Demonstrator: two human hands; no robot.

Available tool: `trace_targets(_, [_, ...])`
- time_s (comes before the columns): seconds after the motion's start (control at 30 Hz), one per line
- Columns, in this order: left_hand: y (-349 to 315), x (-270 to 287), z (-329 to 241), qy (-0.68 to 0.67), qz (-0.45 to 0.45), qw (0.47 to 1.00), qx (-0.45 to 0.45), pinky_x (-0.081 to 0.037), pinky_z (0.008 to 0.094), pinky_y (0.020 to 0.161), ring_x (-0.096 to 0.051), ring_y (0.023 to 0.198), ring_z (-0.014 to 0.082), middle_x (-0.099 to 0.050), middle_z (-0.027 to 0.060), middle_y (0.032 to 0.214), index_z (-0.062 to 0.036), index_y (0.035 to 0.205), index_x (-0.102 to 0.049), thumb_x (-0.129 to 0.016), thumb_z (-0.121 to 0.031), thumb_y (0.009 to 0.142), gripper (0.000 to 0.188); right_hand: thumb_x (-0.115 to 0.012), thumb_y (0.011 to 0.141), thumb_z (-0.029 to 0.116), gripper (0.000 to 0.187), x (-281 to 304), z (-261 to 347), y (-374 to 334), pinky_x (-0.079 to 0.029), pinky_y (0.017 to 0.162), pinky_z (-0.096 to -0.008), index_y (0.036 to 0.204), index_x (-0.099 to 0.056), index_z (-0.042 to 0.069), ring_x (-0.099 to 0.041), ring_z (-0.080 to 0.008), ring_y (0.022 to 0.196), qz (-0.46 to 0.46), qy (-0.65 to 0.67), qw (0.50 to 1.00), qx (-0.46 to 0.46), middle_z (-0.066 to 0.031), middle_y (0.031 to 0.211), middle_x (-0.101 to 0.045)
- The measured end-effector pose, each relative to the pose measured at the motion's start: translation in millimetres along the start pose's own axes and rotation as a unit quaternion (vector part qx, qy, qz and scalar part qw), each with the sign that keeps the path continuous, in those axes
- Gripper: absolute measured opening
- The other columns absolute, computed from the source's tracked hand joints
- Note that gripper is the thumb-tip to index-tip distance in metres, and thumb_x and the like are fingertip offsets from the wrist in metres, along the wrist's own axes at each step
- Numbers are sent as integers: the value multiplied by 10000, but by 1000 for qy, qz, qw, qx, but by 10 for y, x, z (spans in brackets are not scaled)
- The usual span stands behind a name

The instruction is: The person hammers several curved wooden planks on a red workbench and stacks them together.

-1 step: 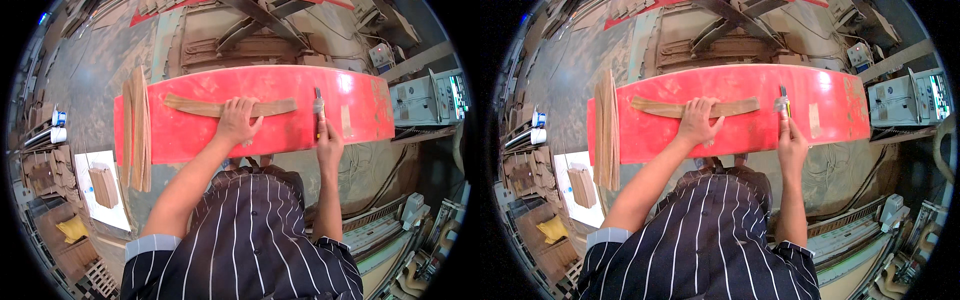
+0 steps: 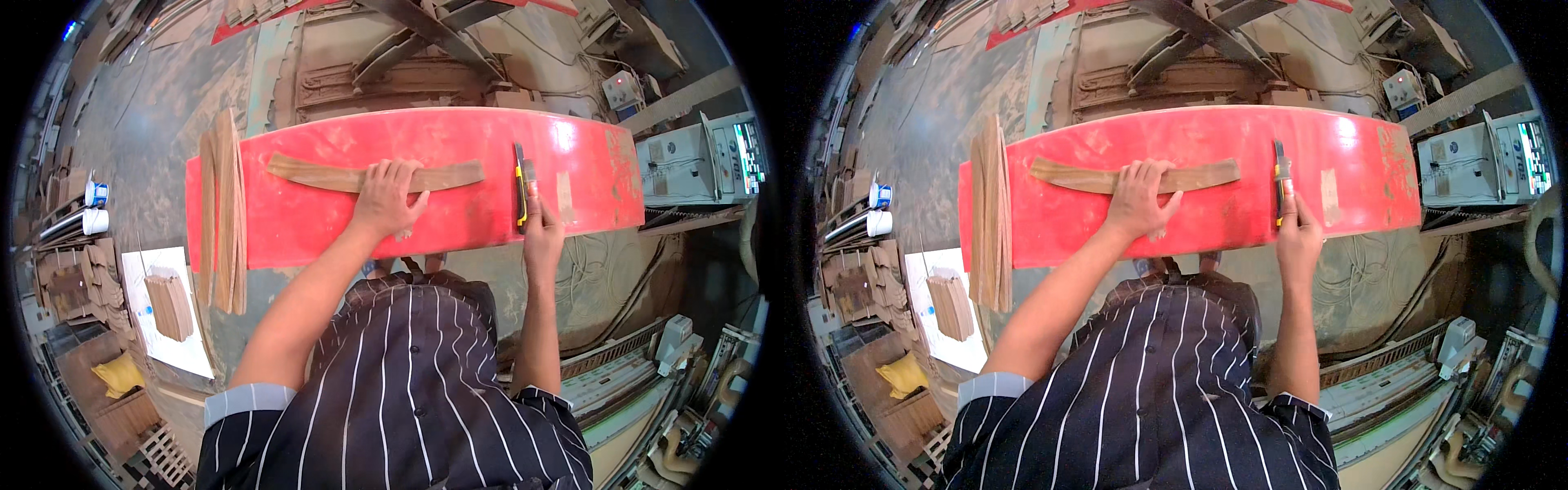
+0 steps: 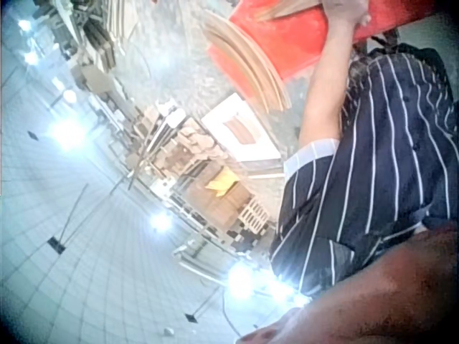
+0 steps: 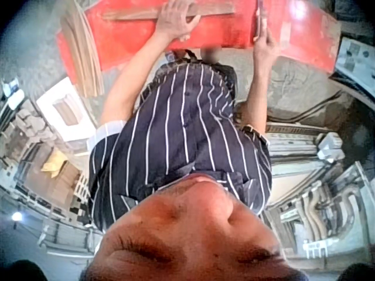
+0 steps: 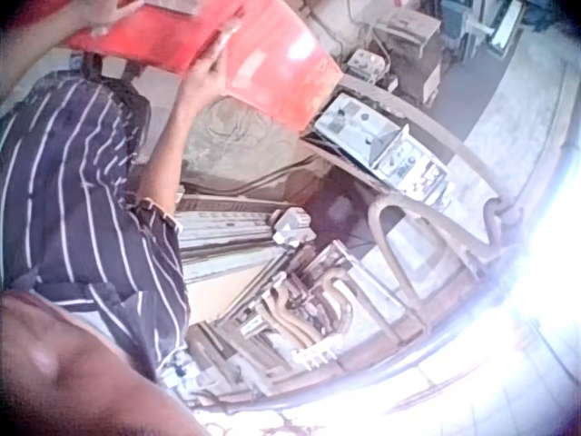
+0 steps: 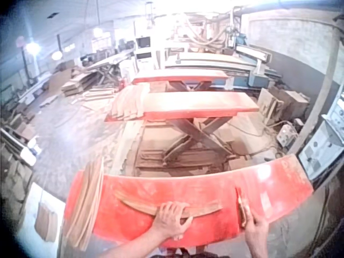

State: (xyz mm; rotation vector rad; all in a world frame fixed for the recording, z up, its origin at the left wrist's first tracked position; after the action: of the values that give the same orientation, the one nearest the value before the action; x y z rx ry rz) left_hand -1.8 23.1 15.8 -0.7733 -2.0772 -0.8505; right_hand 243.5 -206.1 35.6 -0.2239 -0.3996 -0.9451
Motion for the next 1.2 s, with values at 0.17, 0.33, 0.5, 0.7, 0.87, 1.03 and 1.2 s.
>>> trace_targets(0.17, [1,6,13,0,-6,1000,-12,-498,510,1134,-651,1229,341,-713,104,1276,-115,1392,-676,-868,-313,937,531,-575,1264,489,497,-98,178,-151,-343,467,-277,1278,-773,33,-472,-75,522,74,154,969,-180,50,701,-516])
trace_targets(0.33, [-11,6,11,-3,-6,1000,7,-498,518,1154,-661,1266,343,-727,105,1307,-115,1419,-666,-876,-311,927,569,-567,1260,516,488,-287,78,-252,-333,453,-284,1166,-710,59,-441,-77,490,199,166,928,-265,44,679,-480])
trace_targets(0.5, [-12,-1,22,-13,-7,1000,-2,-489,508,1144,-658,1245,333,-718,106,1315,-93,1437,-646,-866,-327,936,596,-549,1264,518,478,-332,-50,-125,-311,434,-288,1046,-657,106,-411,-75,475,179,157,933,-271,48,658,-465])
trace_targets(0.7, [-42,12,45,-11,-13,1000,-4,-484,503,1126,-658,1241,327,-723,80,1288,-105,1425,-639,-884,-332,922,604,-548,1264,490,454,-122,-149,111,-311,433,-276,1014,-648,125,-396,-52,486,144,186,930,-284,73,673,-466])
trace_targets(0.87, [-48,-1,84,-12,-8,1000,3,-493,511,1105,-665,1226,337,-735,87,1280,-108,1413,-644,-903,-299,912,596,-595,1240,538,448,-414,-24,-106,-283,436,-261,1041,-661,143,-409,-48,499,251,82,936,-231,87,682,-467])
trace_targets(1.03, [-38,34,47,-14,-9,1000,1,-495,513,1102,-666,1219,336,-736,91,1286,-108,1405,-649,-907,-292,919,580,-579,1255,452,396,-154,8,45,-282,428,-266,1040,-657,129,-381,-36,500,109,194,941,-255,94,667,-415])
trace_targets(1.2, [-42,1,67,-27,-14,1000,-3,-490,515,1102,-661,1227,337,-736,80,1296,-117,1423,-640,-907,-301,933,587,-588,1255,411,378,-596,-88,-238,-324,445,-270,1086,-695,90,-425,-41,522,222,0,958,-180,78,681,-469])
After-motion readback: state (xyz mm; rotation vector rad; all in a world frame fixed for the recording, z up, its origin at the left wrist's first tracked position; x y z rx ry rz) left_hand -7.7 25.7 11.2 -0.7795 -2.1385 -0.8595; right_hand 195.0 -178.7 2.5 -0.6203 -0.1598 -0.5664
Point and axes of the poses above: each hand's wrist, its own y-axis towards the middle knuckle, its own x-axis out of the back of the hand, z = x × y, the point moved 4 cm from there along y, towards the middle knuckle
